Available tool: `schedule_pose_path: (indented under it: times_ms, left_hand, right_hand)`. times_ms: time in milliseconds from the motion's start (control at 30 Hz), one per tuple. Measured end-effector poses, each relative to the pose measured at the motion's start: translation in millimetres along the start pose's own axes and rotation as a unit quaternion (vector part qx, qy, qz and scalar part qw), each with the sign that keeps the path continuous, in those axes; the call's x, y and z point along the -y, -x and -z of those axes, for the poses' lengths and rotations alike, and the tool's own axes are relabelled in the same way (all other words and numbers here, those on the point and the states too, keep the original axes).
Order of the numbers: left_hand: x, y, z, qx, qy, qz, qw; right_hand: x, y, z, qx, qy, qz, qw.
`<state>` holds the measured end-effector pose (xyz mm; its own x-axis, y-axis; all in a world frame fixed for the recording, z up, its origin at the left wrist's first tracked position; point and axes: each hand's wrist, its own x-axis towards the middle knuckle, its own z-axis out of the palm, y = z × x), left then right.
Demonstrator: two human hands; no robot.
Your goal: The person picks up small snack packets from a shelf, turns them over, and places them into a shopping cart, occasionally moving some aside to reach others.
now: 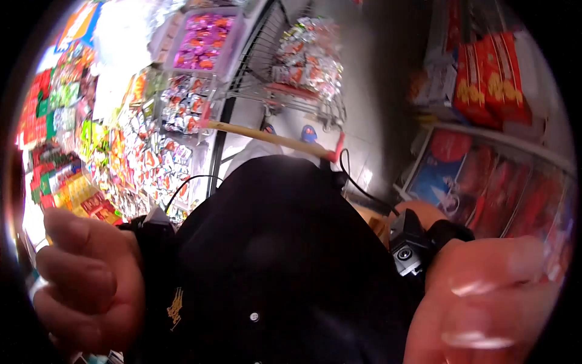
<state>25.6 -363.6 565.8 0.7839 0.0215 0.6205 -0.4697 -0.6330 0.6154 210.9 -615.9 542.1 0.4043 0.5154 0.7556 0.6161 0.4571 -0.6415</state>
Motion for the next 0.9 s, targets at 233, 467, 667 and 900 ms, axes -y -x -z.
schedule_pose_path:
  times_ms: [233, 467, 667, 900]
  left_hand:
    - [52.3, 34.8, 51.8, -0.08, -0.014, -0.06, 0.995]
    - [99.3, 99.2, 95.3, -0.078, 0.075, 0.0, 0.994]
    - [146.1, 145.2, 116.3, -0.05, 0.11, 0.111, 0.986]
    - [226.8, 190.9, 128.8, -0.096, 0.192, 0.286, 0.934]
  right_hand:
    - [-4.5, -29.7, -106.6, -0.014, -0.141, -0.032, 0.989]
    - [-18.9, -69.9, -193.9, 0.184, -0.291, -0.046, 0.938]
    - [-41.0, -95.2, -279.2, 0.212, -0.345, -0.037, 0.914]
    - [-48.1, -114.1, -357.3, 0.24, -0.339, -0.059, 0.908]
